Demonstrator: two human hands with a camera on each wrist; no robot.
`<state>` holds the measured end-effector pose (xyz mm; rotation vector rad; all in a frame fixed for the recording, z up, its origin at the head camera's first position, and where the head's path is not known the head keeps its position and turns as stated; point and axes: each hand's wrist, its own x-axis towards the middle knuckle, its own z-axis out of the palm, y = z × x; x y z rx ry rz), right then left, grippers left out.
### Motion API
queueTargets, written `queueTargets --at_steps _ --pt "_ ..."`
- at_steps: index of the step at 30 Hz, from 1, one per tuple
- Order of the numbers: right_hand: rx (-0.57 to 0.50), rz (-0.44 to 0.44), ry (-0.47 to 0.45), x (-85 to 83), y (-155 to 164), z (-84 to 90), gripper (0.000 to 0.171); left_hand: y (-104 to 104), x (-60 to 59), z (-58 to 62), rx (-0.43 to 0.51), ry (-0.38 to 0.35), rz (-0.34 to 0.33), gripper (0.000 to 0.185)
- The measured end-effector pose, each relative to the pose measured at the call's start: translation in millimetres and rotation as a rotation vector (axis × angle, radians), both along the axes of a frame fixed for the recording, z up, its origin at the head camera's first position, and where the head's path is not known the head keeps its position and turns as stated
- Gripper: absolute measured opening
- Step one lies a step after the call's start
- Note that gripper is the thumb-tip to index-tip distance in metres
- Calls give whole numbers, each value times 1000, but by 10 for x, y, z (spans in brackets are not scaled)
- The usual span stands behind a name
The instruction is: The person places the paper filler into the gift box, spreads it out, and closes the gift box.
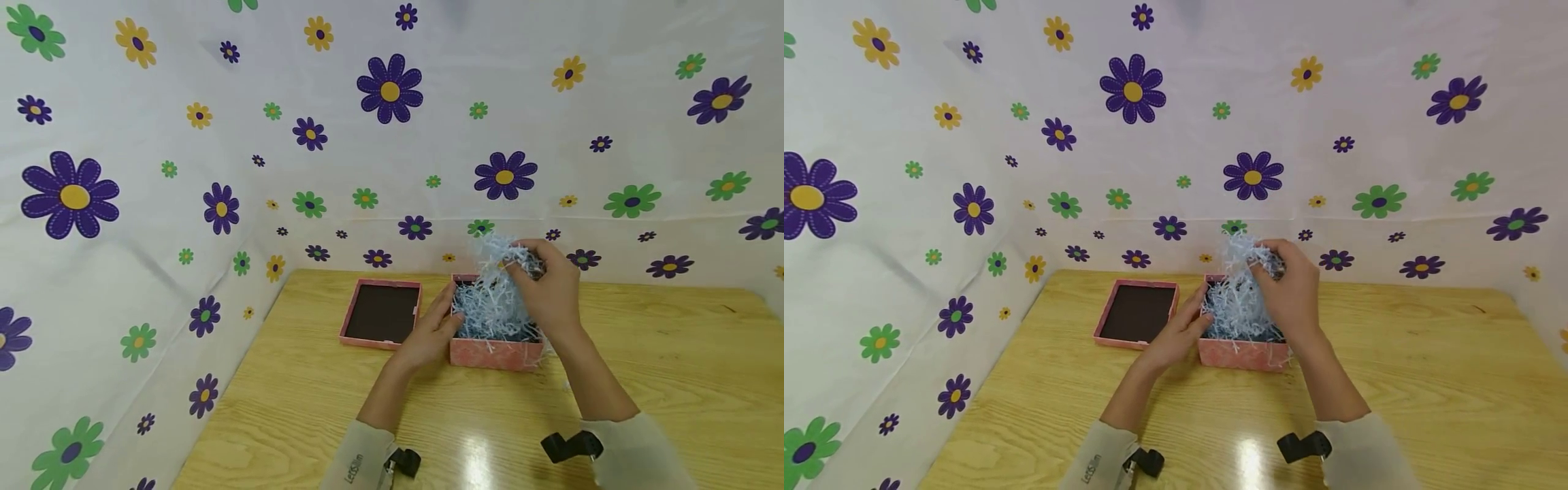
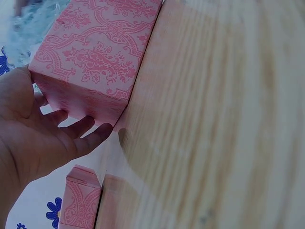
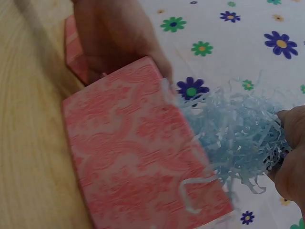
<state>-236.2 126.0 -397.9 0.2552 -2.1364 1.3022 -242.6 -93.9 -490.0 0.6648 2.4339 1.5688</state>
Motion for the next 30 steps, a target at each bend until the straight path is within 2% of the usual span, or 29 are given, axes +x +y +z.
queueTargets --at_steps 3,7,12,16,22,27,28,30 --pt "65 30 -94 39 10 -239 28 8 3 11 -9 -2 -3 67" --pt "265 108 -227 69 -6 -416 33 11 -4 34 -18 -6 -5 66" --pt "534 230 -344 41 -80 -438 33 13 -16 24 -5 -5 2 64" --pt "645 298 -402 19 -116 -438 31 3 3 -7 8 -29 6 64" --pt "567 314 -412 25 -42 -357 33 9 7 -23 39 -24 -16 65" --pt "453 355 -420 110 141 -157 37 -2 15 -15 35 -38 -10 65" --pt "426 364 -431 140 195 -110 39 0 38 38 38 -37 -13 65" --pt "382 379 -449 206 318 -31 44 3 34 46 38 -26 -17 65"
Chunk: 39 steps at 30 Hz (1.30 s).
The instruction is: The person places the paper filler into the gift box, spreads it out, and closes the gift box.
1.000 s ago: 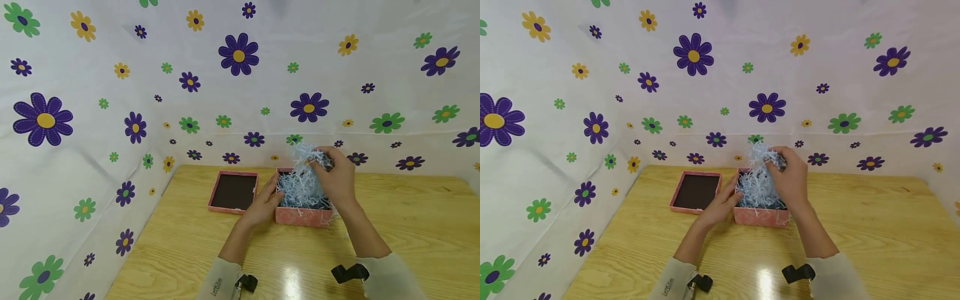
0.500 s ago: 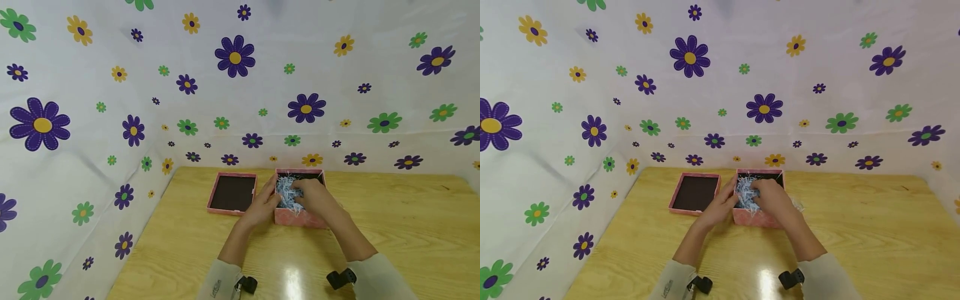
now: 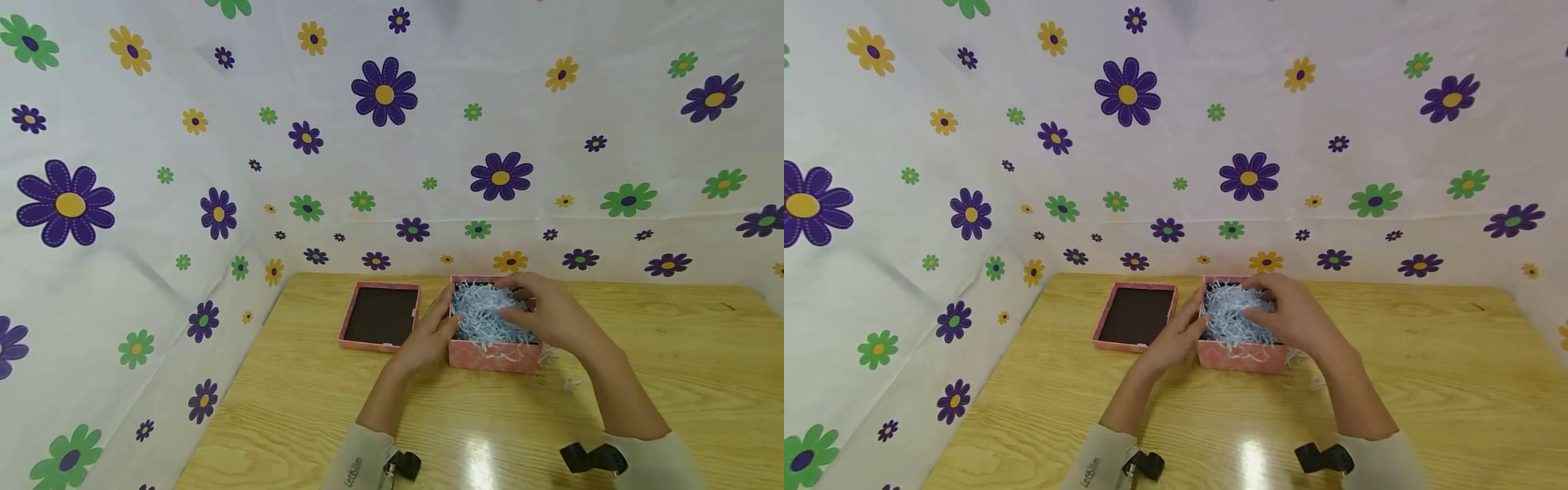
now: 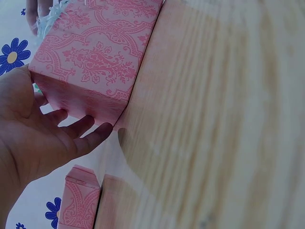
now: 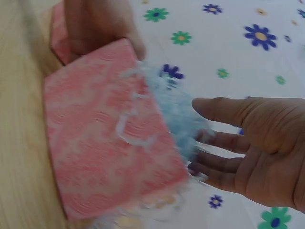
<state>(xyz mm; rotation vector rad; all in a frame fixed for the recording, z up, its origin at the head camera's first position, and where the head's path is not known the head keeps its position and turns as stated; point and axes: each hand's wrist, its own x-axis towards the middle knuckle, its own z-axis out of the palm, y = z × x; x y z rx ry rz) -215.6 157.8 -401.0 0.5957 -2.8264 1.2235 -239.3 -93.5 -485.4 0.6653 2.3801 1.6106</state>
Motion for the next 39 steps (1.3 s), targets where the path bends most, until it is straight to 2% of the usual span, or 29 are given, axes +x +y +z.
queueTargets --at_steps 4,5,7,11,15,18,23,26,29,33,36,39 --pt "-47 -39 -34 140 291 81 52 19 -6 13 -9 19 -2 65" --pt "-52 -50 -31 167 373 69 53 20 -33 -35 -15 29 1 65" --pt "-53 -69 -30 212 538 16 54 21 -37 -36 -17 34 2 65" --pt "-28 -20 -57 250 876 -248 60 19 -45 -36 -15 20 3 65" --pt "-30 80 -169 246 1097 -584 73 2 -46 -38 -20 1 14 65" --pt "-46 120 -239 222 1151 -811 85 -14 -51 -53 -16 4 17 65" --pt "-81 163 -214 178 1101 -1029 94 -18 -64 -91 -3 7 7 66" --pt "-82 170 -195 172 1032 -1066 89 -10 -60 -92 2 3 11 65" --pt "-32 173 -149 180 968 -1074 77 3 -55 -84 4 -5 15 65" --pt "60 164 25 147 901 -1083 47 18 -52 -78 13 -8 15 65" --pt "81 142 147 101 885 -1098 29 31 -52 -76 22 -4 13 66" --pt "56 100 132 95 916 -1090 26 46 -54 -70 23 -2 11 66"
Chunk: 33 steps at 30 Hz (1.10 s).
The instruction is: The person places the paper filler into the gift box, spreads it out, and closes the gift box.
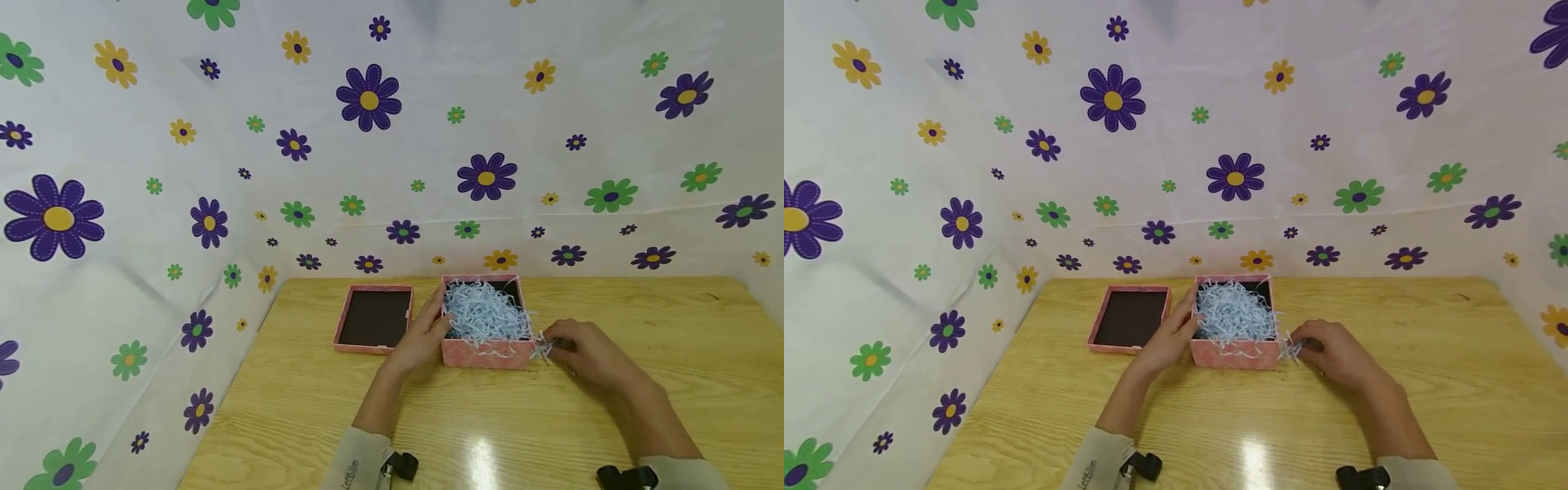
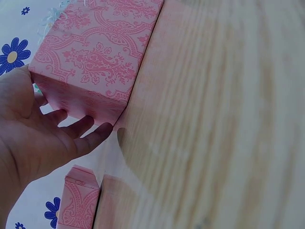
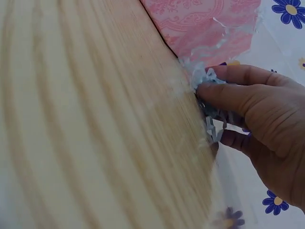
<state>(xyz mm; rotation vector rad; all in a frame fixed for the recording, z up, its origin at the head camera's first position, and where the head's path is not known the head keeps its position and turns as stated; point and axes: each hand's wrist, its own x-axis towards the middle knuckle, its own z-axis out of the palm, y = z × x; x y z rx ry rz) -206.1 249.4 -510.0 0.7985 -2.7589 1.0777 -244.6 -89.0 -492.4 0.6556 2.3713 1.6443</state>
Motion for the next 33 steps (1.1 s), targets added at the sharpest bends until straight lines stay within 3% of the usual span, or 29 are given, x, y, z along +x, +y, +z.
queueTargets --at_steps 3,6,9,15,22,23,28,33 --pt "-33 -72 -113 26 40 72 21 -9 5 7 -2 0 2 66" --pt "-35 -165 -160 76 81 224 17 -20 5 17 -4 7 -3 66" --pt "-60 -234 -105 128 83 411 18 -31 -1 21 -17 19 -8 66" --pt "-184 -251 33 204 -71 752 21 -45 -16 22 -31 11 -11 66" --pt "-312 -240 35 177 -465 1029 20 -56 -2 25 -28 -5 -3 66" --pt "-320 -221 44 158 -527 1057 20 -59 24 73 -24 -10 -3 65" --pt "-308 -173 55 19 -826 1102 20 -47 19 67 -27 7 2 65" --pt "-195 -178 -35 -133 -1027 954 23 -20 2 11 -23 17 -3 65"
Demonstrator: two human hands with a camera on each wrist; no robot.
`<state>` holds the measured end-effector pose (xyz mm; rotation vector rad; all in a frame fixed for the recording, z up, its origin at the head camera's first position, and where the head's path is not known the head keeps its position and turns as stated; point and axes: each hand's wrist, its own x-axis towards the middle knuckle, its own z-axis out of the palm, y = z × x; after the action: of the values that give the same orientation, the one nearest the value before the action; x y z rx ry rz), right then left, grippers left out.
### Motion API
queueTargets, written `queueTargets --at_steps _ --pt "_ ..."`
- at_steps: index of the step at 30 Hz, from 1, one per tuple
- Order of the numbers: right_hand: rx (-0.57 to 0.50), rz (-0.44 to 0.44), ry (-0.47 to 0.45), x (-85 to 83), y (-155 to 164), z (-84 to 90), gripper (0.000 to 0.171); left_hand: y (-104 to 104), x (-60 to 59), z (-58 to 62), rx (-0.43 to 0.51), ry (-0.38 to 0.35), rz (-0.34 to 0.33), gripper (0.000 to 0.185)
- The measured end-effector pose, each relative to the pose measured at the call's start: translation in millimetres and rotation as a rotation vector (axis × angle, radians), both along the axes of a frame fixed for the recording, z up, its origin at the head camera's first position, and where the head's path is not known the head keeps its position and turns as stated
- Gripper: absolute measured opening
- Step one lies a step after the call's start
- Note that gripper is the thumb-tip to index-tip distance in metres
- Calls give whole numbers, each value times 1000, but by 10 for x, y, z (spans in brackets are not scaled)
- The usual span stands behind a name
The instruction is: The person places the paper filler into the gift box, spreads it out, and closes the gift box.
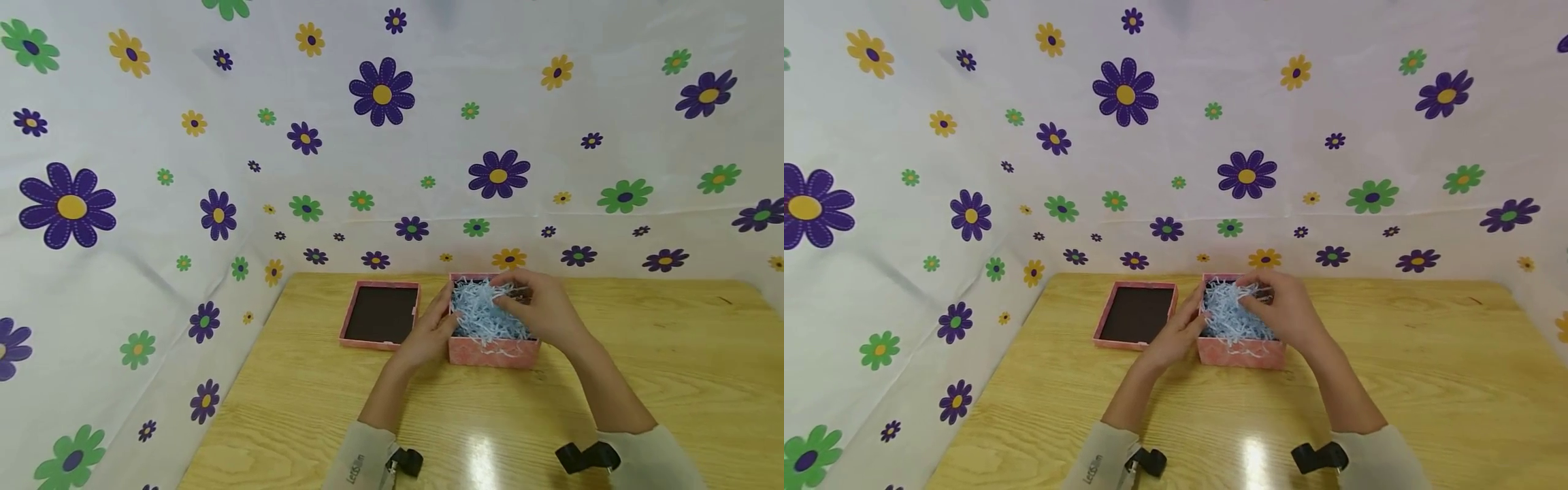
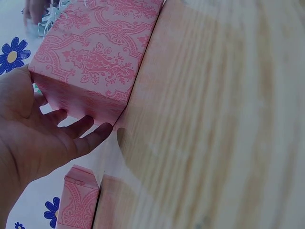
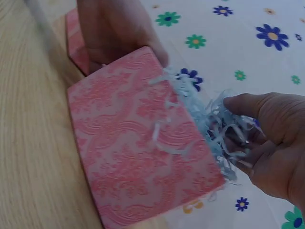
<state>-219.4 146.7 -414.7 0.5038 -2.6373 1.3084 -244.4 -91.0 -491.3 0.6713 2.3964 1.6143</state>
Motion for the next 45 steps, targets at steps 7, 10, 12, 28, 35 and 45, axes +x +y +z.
queueTargets --at_steps 7,10,12,28,35,45 --pt "165 133 -146 -83 -142 -125 26 -21 60 16 -8 -45 -6 64" --pt "221 181 -188 -116 -196 -118 26 -26 51 7 0 -43 -1 63" --pt "250 186 -196 -131 -228 -120 26 -26 50 -1 1 -44 10 63" --pt "41 143 -94 96 133 260 32 -12 43 -23 -11 -21 -7 66" --pt "-65 201 -139 247 353 175 27 -9 31 -7 -19 -7 -8 66" --pt "-62 348 -152 175 289 -65 24 -31 30 0 -14 -17 -10 67"
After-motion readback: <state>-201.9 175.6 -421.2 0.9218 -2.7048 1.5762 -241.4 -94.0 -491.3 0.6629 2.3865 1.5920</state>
